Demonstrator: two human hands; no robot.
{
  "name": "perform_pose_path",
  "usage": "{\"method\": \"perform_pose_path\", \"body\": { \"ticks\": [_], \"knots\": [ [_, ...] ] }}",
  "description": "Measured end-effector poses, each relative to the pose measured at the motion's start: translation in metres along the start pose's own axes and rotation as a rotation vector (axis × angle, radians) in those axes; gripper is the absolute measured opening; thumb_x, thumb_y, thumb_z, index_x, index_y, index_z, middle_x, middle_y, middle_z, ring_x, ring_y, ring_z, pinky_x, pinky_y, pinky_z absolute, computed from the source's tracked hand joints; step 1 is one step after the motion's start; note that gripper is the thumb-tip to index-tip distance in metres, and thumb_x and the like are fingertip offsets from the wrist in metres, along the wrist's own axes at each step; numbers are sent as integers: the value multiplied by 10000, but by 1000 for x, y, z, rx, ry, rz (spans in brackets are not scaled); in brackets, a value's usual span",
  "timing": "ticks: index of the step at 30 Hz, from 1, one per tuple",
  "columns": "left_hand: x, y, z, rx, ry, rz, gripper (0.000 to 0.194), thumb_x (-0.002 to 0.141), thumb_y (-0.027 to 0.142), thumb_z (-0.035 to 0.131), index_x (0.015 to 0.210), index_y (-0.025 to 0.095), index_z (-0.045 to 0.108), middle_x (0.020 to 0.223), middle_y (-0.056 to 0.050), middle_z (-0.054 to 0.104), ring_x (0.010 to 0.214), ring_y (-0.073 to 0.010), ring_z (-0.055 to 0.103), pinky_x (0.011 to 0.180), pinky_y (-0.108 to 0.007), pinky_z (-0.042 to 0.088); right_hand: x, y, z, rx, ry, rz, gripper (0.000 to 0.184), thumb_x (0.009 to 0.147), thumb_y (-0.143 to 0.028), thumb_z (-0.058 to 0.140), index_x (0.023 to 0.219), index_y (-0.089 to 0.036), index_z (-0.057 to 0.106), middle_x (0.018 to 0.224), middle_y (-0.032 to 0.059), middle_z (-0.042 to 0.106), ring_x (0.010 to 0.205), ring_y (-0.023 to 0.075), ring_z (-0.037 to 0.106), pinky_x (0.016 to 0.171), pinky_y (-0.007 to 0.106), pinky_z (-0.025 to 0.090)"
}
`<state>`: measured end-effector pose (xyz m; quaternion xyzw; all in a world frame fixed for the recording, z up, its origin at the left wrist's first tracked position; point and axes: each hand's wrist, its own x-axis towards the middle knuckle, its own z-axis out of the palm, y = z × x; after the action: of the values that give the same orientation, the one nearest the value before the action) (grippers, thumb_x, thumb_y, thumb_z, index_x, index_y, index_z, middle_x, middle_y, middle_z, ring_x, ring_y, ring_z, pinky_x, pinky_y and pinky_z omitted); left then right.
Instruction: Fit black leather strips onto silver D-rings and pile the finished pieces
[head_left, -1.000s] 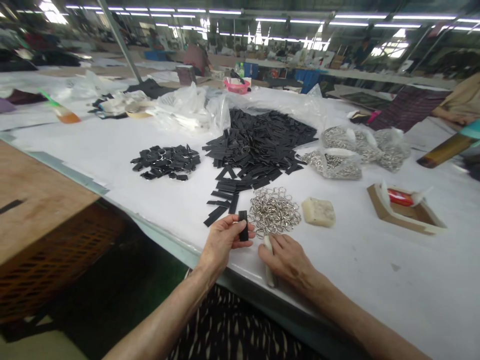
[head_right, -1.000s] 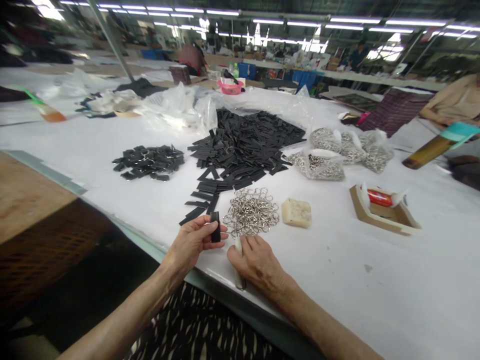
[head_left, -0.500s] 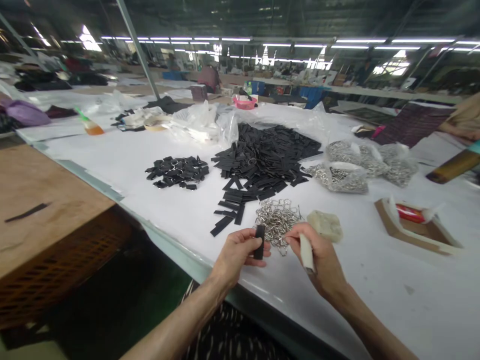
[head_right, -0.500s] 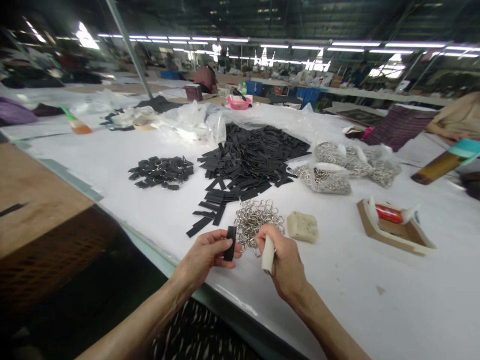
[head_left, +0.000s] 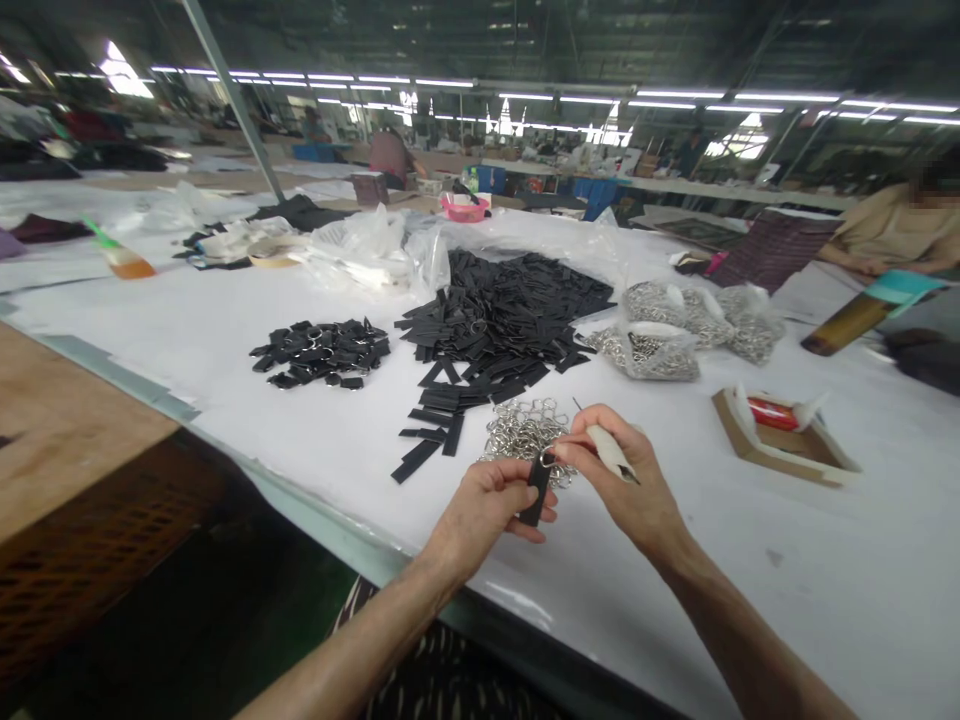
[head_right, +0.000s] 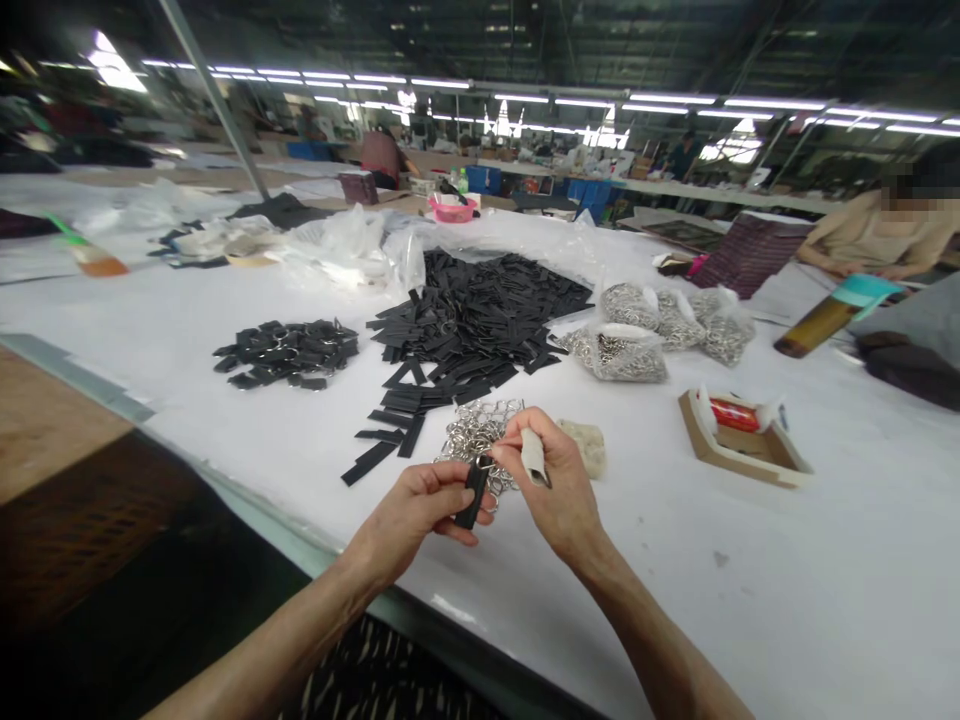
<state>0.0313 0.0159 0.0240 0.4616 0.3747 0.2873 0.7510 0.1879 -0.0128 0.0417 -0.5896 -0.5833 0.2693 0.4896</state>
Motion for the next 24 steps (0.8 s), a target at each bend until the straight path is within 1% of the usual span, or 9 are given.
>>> {"method": "perform_pose_path", "body": {
  "ticks": [3, 7, 11, 14, 18, 20, 21, 22, 24],
  "knots": [
    [1, -1, 3, 107, 58, 17, 123, 697, 158, 544, 706, 148, 666, 721, -76, 663, 633, -162, 606, 513, -250, 504, 0, 1, -1, 9, 4, 20, 122, 757, -226, 566, 699, -201, 462, 603, -41, 564, 554, 121, 480, 534, 246, 361],
    [2, -7, 6, 193, 100, 63, 142, 705, 166, 524, 697, 159, 666, 669, -58, 651, 630, -160, 592, 489, -227, 477, -1, 4, 1, 52, 30, 48, 104, 741, -212, 572, 701, -200, 478, 598, -37, 564, 573, 129, 497, 533, 246, 373],
    [3, -14, 7, 328, 166, 175, 174, 733, 183, 503, 726, 170, 676, 670, -39, 634, 657, -160, 576, 517, -221, 473, -3, 5, 3, 4, 53, 3, 110, 736, -185, 566, 669, -197, 480, 556, -50, 507, 544, 114, 456, 506, 229, 354],
    [3, -16, 8, 362, 193, 232, 189, 754, 197, 496, 783, 177, 681, 680, -33, 633, 674, -162, 580, 553, -224, 478, -3, 4, 2, -36, 28, -30, 128, 735, -162, 556, 647, -194, 470, 527, -63, 484, 513, 101, 430, 493, 218, 341],
    [3, -18, 8, 255, 147, 214, 161, 766, 209, 493, 790, 163, 646, 738, -47, 641, 726, -181, 608, 592, -250, 501, -2, 0, -1, -57, -24, -23, 140, 746, -136, 536, 638, -194, 468, 530, -64, 539, 521, 105, 479, 524, 221, 364],
    [2, -17, 9, 163, 136, 180, 122, 756, 206, 507, 811, 163, 607, 746, -48, 645, 725, -193, 623, 577, -267, 512, -3, -2, -2, -71, -22, -33, 141, 748, -127, 527, 642, -198, 466, 538, -60, 546, 533, 114, 497, 536, 230, 378],
    [2, -16, 9, 115, 138, 166, 130, 748, 202, 519, 855, 168, 584, 739, -44, 649, 715, -198, 629, 566, -276, 517, -4, -2, -2, -80, -7, -40, 136, 750, -129, 526, 650, -200, 467, 550, -54, 547, 547, 120, 507, 542, 235, 385],
    [1, -15, 9, 68, 140, 152, 186, 739, 195, 532, 923, 175, 555, 727, -38, 653, 701, -201, 633, 556, -285, 521, -6, -2, -3, -87, 12, -49, 128, 755, -134, 526, 664, -202, 469, 575, -45, 556, 571, 127, 519, 553, 240, 394],
    [1, -14, 8, -18, 132, 119, 369, 722, 173, 556, 1082, 191, 479, 708, -26, 659, 679, -205, 640, 543, -303, 528, -10, -1, -1, -95, 51, -76, 99, 773, -147, 530, 706, -203, 483, 656, -21, 589, 641, 142, 545, 589, 255, 415]
  ]
}}
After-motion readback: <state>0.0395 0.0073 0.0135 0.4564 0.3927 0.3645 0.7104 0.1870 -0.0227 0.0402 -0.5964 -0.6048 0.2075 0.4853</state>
